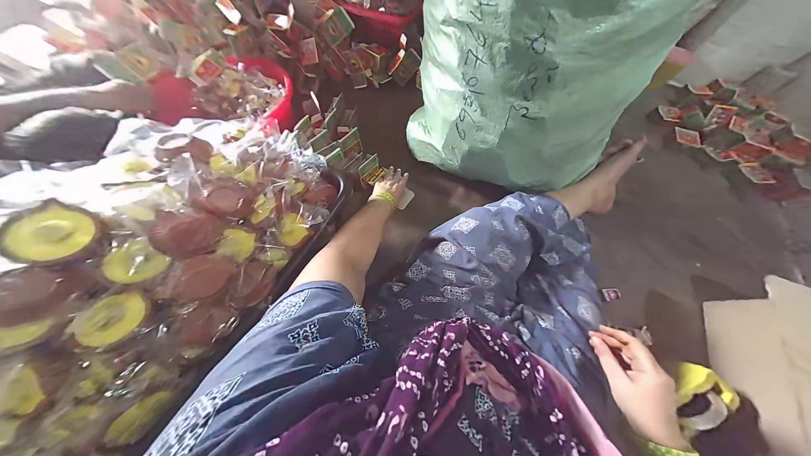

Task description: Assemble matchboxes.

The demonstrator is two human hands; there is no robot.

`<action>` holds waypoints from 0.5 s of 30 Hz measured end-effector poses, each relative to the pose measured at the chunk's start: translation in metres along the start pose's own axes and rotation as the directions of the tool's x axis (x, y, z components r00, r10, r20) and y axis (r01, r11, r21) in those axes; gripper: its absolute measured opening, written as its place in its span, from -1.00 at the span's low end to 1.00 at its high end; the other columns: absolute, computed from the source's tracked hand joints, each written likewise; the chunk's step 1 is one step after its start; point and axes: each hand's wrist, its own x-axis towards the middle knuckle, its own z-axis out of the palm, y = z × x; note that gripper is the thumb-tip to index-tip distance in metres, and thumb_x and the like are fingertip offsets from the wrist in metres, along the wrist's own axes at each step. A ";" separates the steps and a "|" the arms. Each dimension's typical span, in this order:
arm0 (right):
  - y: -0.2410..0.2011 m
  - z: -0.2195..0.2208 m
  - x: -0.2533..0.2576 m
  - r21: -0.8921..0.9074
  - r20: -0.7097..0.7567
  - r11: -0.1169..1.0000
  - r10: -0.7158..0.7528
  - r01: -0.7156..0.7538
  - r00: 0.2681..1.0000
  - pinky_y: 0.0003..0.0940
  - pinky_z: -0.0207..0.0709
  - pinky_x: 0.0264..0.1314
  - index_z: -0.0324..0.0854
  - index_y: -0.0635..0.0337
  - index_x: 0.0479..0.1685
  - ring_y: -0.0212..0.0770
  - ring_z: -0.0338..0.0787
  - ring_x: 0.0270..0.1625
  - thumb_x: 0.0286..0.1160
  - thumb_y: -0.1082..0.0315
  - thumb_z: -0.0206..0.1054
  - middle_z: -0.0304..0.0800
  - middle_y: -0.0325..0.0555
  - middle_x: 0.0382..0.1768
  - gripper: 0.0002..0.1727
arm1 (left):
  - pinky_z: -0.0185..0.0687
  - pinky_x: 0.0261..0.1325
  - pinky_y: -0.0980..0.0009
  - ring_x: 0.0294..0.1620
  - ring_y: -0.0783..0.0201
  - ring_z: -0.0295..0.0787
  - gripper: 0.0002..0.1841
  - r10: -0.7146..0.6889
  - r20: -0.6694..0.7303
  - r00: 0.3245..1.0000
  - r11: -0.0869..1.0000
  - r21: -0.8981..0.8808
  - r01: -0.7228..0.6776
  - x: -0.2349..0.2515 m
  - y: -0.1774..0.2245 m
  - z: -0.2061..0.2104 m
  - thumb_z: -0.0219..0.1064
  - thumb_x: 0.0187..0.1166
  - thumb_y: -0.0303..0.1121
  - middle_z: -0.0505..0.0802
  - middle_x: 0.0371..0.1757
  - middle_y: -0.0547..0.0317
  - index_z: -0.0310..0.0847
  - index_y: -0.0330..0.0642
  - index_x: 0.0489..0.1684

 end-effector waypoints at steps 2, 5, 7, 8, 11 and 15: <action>0.002 -0.003 -0.006 -0.042 -0.015 0.999 -0.011 0.011 1.000 -0.35 0.79 0.06 0.70 0.37 0.16 -0.32 0.91 -0.07 0.59 0.22 0.35 0.93 0.00 -0.07 -0.62 | 0.18 0.65 -0.41 0.85 -0.34 0.01 -0.11 -0.051 0.027 0.998 0.998 0.050 0.049 0.007 -0.005 -0.008 0.52 0.39 -0.49 0.32 0.80 -0.20 0.17 -0.11 0.84; 0.008 -0.012 -0.017 -0.093 -0.050 0.994 0.059 -0.063 0.997 -0.27 0.80 0.10 0.72 0.33 0.15 -0.27 0.91 -0.04 0.60 0.22 0.32 0.92 -0.01 -0.06 -0.64 | 0.49 0.36 -0.48 0.53 -0.42 0.51 -0.43 -0.099 0.055 0.994 0.988 0.125 0.092 0.013 -0.004 -0.015 0.54 0.41 -0.37 0.65 0.48 -0.34 0.59 -0.22 0.47; 0.016 -0.021 -0.024 -0.096 -0.089 0.983 0.151 -0.160 0.985 -0.22 0.79 0.14 0.72 0.35 0.16 -0.22 0.91 0.00 0.61 0.26 0.34 0.91 0.05 -0.03 -0.66 | 0.56 0.26 -0.50 0.44 -0.46 0.56 -0.56 -0.088 0.110 0.990 0.985 0.160 0.069 0.011 0.003 -0.023 0.58 0.38 -0.35 0.66 0.39 -0.40 0.71 -0.35 0.21; 0.023 -0.025 -0.027 -0.094 -0.106 0.972 0.206 -0.216 0.973 -0.21 0.79 0.17 0.71 0.34 0.16 -0.22 0.91 0.03 0.60 0.27 0.36 0.91 0.06 -0.01 -0.66 | 0.59 0.21 -0.50 0.41 -0.47 0.58 -0.53 -0.073 0.131 0.989 0.985 0.167 0.051 0.012 0.005 -0.023 0.65 0.28 -0.30 0.68 0.35 -0.43 0.73 -0.39 0.10; 0.046 -0.031 -0.031 -0.103 -0.123 0.921 0.364 -0.376 0.923 -0.25 0.75 0.27 0.71 0.29 0.20 -0.26 0.88 0.12 0.59 0.26 0.37 0.89 0.02 0.07 -0.66 | 0.45 0.39 -0.50 0.52 -0.51 0.44 -0.19 0.116 0.071 0.991 0.991 0.057 -0.120 0.018 -0.003 -0.010 0.80 -0.02 -0.06 0.60 0.41 -0.49 0.65 -0.40 0.24; 0.063 -0.030 -0.021 -0.212 -0.067 0.814 0.539 -0.540 0.840 -0.17 0.66 0.40 0.69 0.24 0.28 -0.20 0.86 0.21 0.59 0.27 0.32 0.89 -0.01 0.12 -0.63 | 0.30 0.47 -0.57 0.66 -0.58 0.25 0.16 0.103 0.057 0.993 0.994 -0.035 -0.101 0.001 0.003 0.008 0.82 -0.03 -0.38 0.33 0.68 -0.55 0.14 -0.28 0.76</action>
